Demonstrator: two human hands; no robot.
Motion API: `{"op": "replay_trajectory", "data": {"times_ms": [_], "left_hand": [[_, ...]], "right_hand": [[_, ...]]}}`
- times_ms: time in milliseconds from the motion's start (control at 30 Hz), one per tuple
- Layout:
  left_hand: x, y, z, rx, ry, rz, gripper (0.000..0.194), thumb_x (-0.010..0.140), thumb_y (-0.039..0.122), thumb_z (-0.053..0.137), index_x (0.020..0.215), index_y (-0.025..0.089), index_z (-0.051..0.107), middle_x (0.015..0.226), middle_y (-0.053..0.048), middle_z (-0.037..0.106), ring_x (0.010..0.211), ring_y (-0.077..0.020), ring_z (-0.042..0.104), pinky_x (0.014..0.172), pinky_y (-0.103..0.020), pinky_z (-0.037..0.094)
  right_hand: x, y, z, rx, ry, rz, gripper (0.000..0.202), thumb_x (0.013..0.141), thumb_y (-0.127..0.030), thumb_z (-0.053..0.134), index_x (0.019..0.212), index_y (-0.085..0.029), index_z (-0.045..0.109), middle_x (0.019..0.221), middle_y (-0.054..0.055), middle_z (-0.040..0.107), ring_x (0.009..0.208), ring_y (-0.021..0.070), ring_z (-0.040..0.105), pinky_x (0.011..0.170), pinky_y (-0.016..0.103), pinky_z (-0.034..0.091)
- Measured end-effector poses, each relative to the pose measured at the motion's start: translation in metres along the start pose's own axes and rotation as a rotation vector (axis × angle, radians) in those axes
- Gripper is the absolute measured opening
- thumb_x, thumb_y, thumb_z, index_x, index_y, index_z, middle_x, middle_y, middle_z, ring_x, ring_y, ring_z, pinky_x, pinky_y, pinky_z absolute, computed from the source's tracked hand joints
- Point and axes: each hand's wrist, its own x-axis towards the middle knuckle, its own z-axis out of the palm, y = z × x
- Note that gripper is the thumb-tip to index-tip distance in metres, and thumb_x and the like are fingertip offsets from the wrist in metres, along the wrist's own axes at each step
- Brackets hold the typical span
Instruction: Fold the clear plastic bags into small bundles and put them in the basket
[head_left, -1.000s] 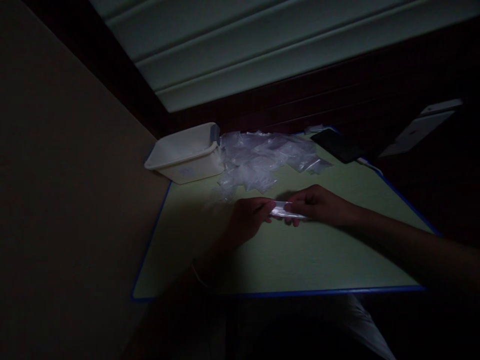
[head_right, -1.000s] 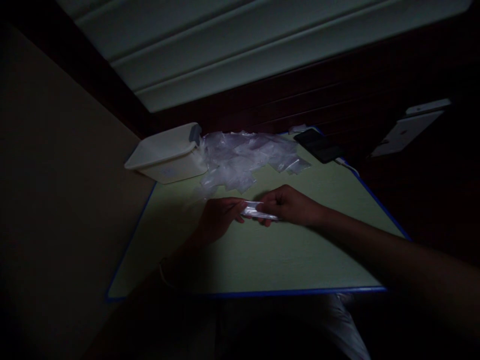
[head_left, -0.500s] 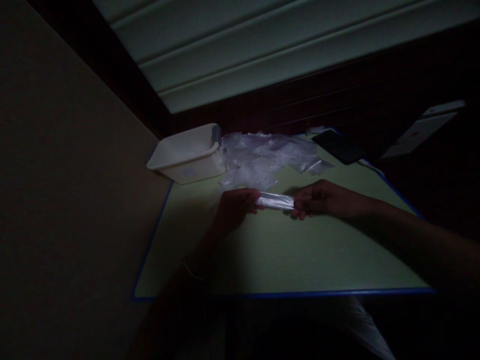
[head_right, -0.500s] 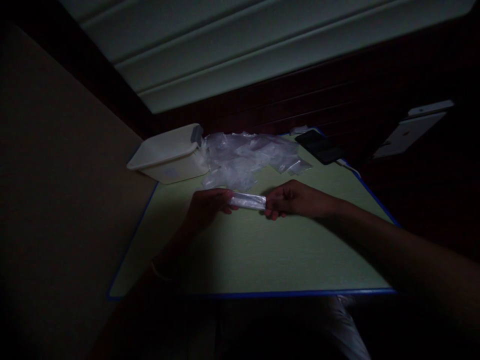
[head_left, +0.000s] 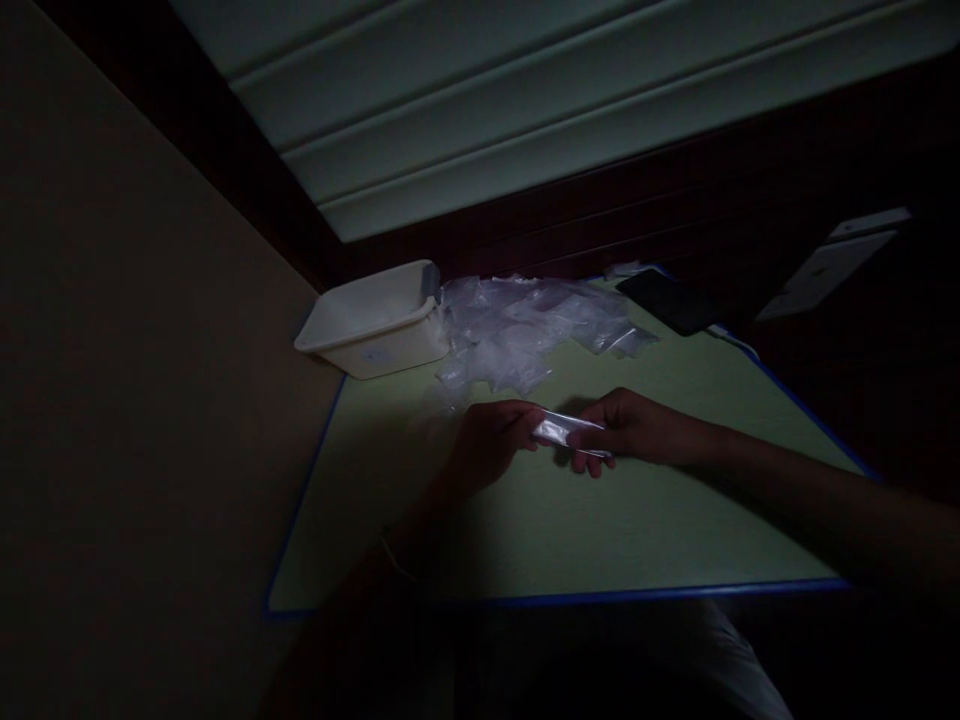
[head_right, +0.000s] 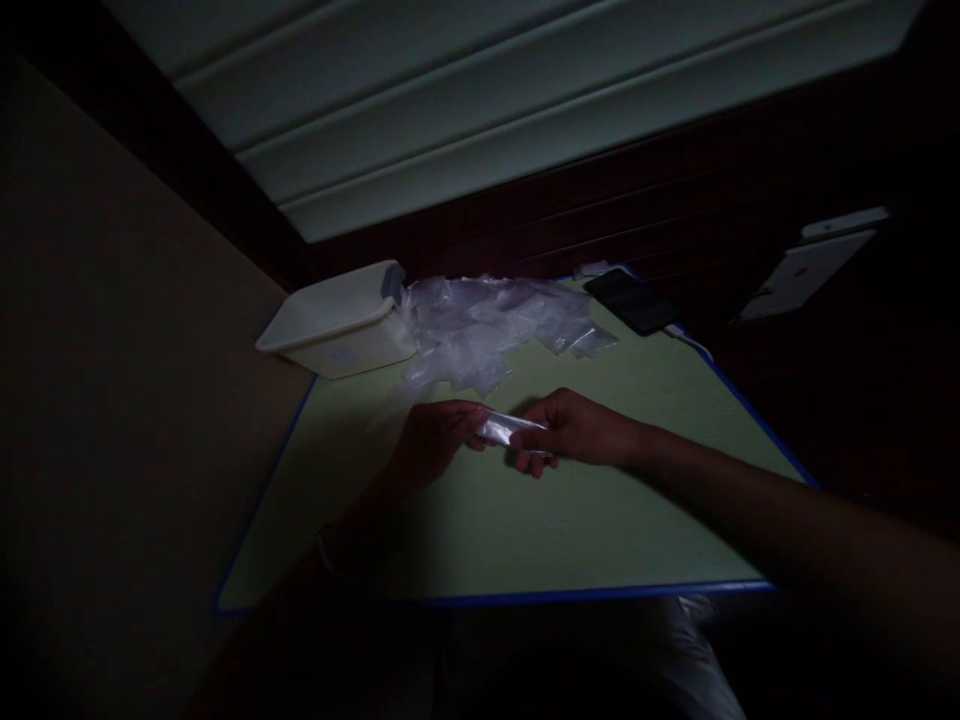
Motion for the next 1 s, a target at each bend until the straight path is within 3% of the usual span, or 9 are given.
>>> {"op": "replay_trajectory", "data": {"times_ms": [233,400,633,733,867,1000], "left_hand": [[0.005,-0.007,0.000,-0.226,-0.050,-0.108,0.035,0.082,0.042,0.060,0.096,0.012,0.069,0.072,-0.007,0.073,0.057,-0.0134,0.066,0.055,-0.023,0.053],[0.006,-0.011,-0.001,-0.409,-0.084,-0.208,0.029,0.074,0.038,0.070,0.082,0.009,0.070,0.070,-0.008,0.072,0.058,-0.0141,0.066,0.054,-0.023,0.053],[0.007,-0.009,-0.007,-0.423,-0.038,-0.227,0.027,0.072,0.035,0.072,0.078,0.009,0.070,0.068,-0.008,0.072,0.056,-0.0138,0.066,0.053,-0.023,0.053],[0.006,-0.007,-0.007,-0.426,-0.072,-0.234,0.025,0.073,0.034,0.070,0.077,0.010,0.069,0.067,-0.006,0.072,0.057,-0.0135,0.066,0.054,-0.023,0.054],[0.002,-0.005,0.001,-0.381,-0.164,-0.236,0.026,0.075,0.036,0.069,0.077,0.010,0.071,0.067,-0.007,0.072,0.058,-0.0141,0.067,0.054,-0.024,0.054],[-0.002,-0.006,0.010,-0.380,-0.232,-0.236,0.024,0.074,0.034,0.069,0.079,0.011,0.072,0.068,-0.008,0.072,0.058,-0.0144,0.067,0.055,-0.024,0.054]], "right_hand": [[0.000,-0.003,-0.002,0.023,0.077,-0.029,0.032,0.085,-0.042,0.060,0.082,-0.012,0.070,0.070,0.006,0.070,0.057,0.0099,0.061,0.051,0.021,0.045],[0.000,-0.004,-0.003,0.038,0.080,-0.023,0.031,0.086,-0.040,0.060,0.081,-0.012,0.071,0.069,0.005,0.070,0.056,0.0088,0.060,0.052,0.021,0.045],[-0.007,-0.007,-0.026,-0.009,-0.033,0.048,0.031,0.085,-0.041,0.061,0.090,-0.012,0.072,0.078,0.007,0.072,0.064,0.0113,0.062,0.061,0.025,0.047],[-0.011,-0.011,-0.030,-0.017,0.000,-0.013,0.032,0.085,-0.040,0.061,0.100,-0.013,0.070,0.086,0.006,0.071,0.073,0.0130,0.062,0.068,0.027,0.047],[-0.008,-0.010,-0.016,0.033,0.158,-0.072,0.037,0.086,-0.044,0.059,0.106,-0.014,0.068,0.095,0.007,0.070,0.079,0.0151,0.062,0.072,0.030,0.048],[-0.001,-0.006,0.004,0.055,0.164,-0.090,0.032,0.082,-0.042,0.063,0.097,-0.014,0.068,0.090,0.007,0.070,0.079,0.0159,0.062,0.073,0.031,0.048]]}}
